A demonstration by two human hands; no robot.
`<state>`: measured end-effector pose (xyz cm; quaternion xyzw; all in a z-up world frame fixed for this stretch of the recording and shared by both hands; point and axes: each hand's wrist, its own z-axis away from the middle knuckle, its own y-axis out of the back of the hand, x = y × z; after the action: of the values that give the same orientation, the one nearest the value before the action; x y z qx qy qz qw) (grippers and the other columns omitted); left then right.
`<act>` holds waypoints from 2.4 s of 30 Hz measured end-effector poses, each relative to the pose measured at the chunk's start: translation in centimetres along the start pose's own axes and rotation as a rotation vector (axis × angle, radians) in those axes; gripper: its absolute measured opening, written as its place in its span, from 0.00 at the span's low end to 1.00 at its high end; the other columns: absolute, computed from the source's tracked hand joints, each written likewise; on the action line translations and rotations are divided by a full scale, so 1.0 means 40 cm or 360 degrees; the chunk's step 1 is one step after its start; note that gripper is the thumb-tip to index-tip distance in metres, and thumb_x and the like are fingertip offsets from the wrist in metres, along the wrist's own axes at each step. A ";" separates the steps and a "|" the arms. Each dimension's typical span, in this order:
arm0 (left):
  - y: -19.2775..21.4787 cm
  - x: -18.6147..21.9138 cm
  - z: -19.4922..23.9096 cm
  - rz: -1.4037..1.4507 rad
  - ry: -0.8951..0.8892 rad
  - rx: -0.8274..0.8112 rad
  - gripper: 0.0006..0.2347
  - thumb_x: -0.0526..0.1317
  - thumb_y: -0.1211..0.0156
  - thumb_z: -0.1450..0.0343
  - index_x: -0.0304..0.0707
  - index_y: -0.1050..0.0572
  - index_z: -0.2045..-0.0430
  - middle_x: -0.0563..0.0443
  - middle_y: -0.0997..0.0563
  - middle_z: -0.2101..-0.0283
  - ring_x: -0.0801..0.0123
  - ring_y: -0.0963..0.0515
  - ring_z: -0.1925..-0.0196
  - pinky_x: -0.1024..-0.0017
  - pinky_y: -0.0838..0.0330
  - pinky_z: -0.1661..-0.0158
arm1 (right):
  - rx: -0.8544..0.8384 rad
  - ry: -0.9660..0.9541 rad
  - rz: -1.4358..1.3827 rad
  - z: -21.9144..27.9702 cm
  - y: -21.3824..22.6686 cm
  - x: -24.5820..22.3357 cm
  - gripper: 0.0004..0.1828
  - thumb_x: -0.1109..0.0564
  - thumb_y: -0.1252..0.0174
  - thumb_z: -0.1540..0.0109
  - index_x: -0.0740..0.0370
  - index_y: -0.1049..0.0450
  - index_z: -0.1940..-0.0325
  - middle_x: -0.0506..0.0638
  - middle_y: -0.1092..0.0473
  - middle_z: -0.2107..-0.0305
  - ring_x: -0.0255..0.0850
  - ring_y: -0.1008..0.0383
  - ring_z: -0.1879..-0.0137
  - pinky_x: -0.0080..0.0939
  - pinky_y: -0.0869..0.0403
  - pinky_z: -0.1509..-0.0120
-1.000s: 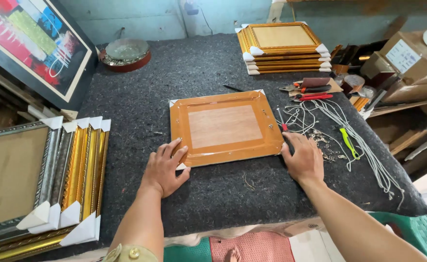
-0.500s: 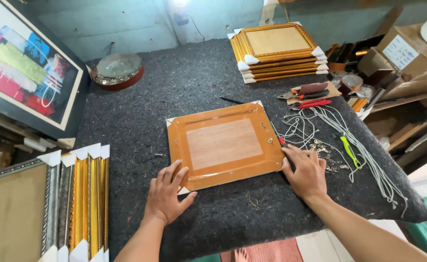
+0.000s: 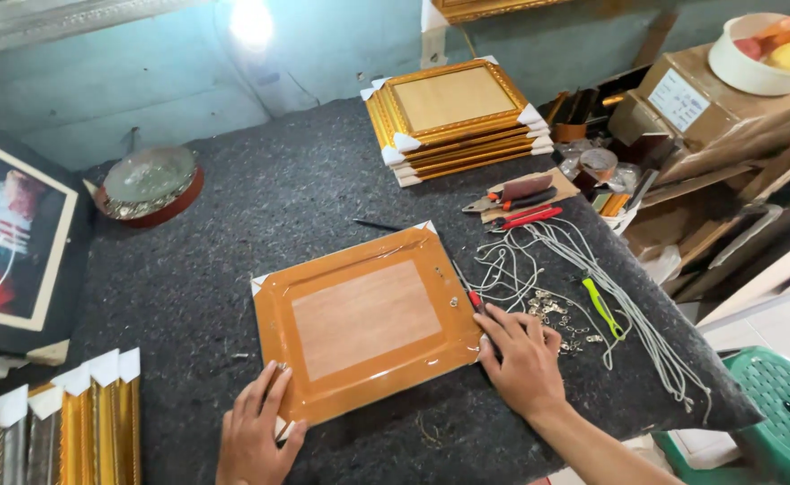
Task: Attaching a hanging wire to the back of a picture frame by threading it through eyelets and twisting the ends.
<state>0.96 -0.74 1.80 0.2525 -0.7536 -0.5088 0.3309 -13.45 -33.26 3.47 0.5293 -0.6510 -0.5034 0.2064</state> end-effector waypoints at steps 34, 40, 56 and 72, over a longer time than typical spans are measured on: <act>-0.018 0.824 -0.408 0.2099 0.0697 -0.1948 0.16 0.44 0.63 0.30 0.30 0.30 0.62 0.45 0.23 0.62 0.68 0.25 0.59 0.79 0.33 0.55 | 0.0472 -0.0261 -0.0602 0.034 0.205 0.042 0.03 0.60 0.41 0.53 0.58 0.27 0.75 0.45 0.28 0.76 0.37 0.29 0.67 0.34 0.38 0.60; 0.046 0.778 -0.405 0.1390 0.0327 -0.1149 0.17 0.46 0.68 0.30 0.40 0.41 0.90 0.53 0.36 0.85 0.70 0.38 0.77 0.69 0.46 0.72 | 0.0310 -0.1921 -0.2585 -0.005 0.181 0.021 0.18 0.45 0.65 0.38 0.61 0.37 0.64 0.49 0.45 0.78 0.39 0.47 0.73 0.39 0.47 0.69; -0.031 0.428 -0.392 0.3090 0.1687 0.0151 0.14 0.43 0.60 0.30 0.47 0.44 0.90 0.61 0.52 0.89 0.79 0.56 0.88 0.79 0.63 0.87 | 0.0431 -0.2399 -0.3173 -0.182 0.118 0.151 0.10 0.53 0.61 0.36 0.53 0.35 0.68 0.43 0.32 0.71 0.37 0.30 0.60 0.42 0.34 0.49; -0.017 0.127 -0.403 0.2825 0.1967 0.1325 0.16 0.51 0.61 0.30 0.50 0.43 0.90 0.63 0.46 0.87 0.79 0.47 0.84 0.79 0.53 0.79 | 0.1079 -0.2150 -0.3027 -0.205 0.177 0.040 0.07 0.58 0.56 0.36 0.59 0.33 0.67 0.48 0.33 0.78 0.36 0.31 0.72 0.36 0.26 0.64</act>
<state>9.87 -14.30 6.63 -0.0702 -0.4847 0.4000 0.7747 -10.86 -38.76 12.56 0.4539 -0.0779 -0.4326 -0.7750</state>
